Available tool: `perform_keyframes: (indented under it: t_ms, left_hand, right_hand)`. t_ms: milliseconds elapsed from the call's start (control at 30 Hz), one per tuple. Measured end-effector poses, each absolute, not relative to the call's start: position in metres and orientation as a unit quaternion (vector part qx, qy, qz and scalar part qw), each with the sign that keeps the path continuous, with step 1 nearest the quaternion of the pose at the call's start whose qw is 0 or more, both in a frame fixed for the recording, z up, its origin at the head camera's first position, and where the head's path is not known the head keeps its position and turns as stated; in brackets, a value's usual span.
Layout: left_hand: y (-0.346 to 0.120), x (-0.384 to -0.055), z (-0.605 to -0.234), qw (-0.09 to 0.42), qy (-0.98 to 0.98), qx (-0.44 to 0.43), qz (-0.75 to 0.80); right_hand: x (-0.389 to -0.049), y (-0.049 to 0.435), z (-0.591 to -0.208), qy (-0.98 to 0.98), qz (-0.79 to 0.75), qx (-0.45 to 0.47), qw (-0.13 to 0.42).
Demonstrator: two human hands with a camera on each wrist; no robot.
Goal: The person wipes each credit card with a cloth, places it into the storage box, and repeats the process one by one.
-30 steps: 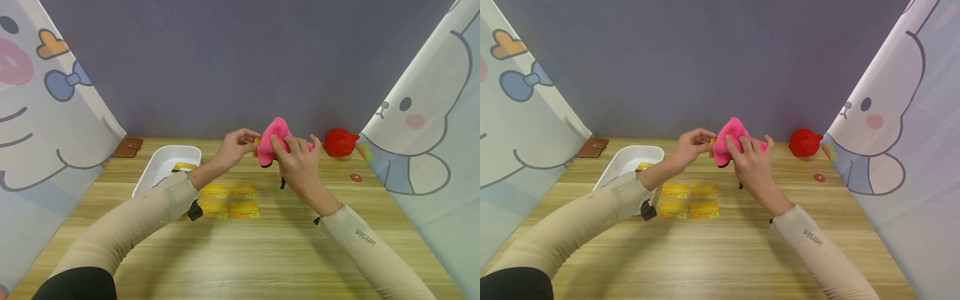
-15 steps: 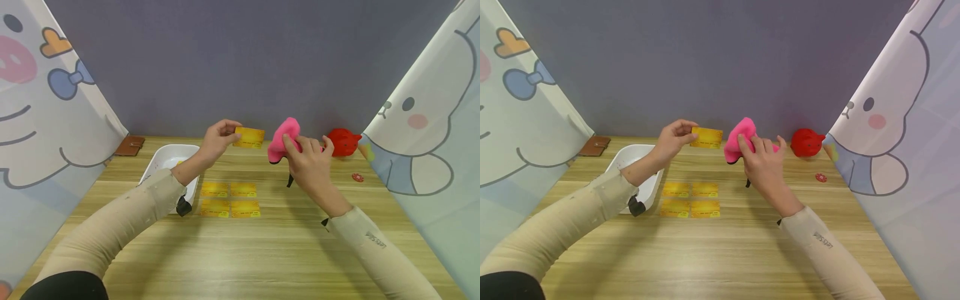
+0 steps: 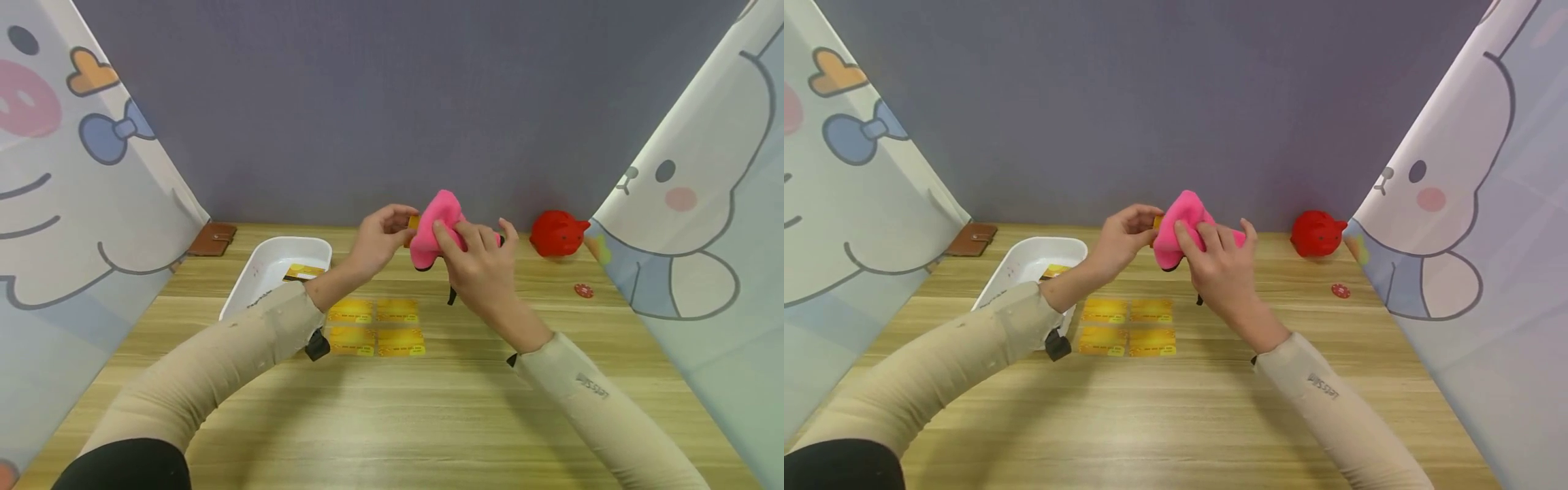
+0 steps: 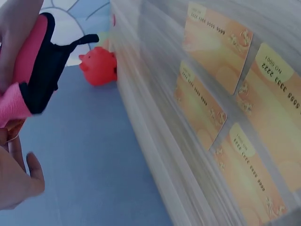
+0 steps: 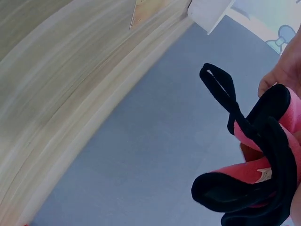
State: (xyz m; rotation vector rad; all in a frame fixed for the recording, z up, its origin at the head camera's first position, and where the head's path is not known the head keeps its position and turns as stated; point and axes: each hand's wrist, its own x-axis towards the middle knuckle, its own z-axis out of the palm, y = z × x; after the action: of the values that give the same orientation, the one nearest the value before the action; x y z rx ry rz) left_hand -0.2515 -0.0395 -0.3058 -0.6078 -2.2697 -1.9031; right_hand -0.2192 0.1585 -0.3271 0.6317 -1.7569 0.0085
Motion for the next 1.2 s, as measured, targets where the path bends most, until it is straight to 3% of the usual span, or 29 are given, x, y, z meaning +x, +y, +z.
perform_keyframes:
  t_ms: [533,1200]
  left_hand:
    - [-0.042,-0.246,-0.307,0.027,-0.755,-0.187,-0.628]
    - [-0.092,-0.254,-0.295,0.002,-0.795,-0.182,-0.578]
  right_hand:
    - [-0.221,0.162,-0.332,-0.789,-0.007,0.256,0.558]
    - [-0.226,0.19,-0.336,-0.803,0.008,0.236,0.548]
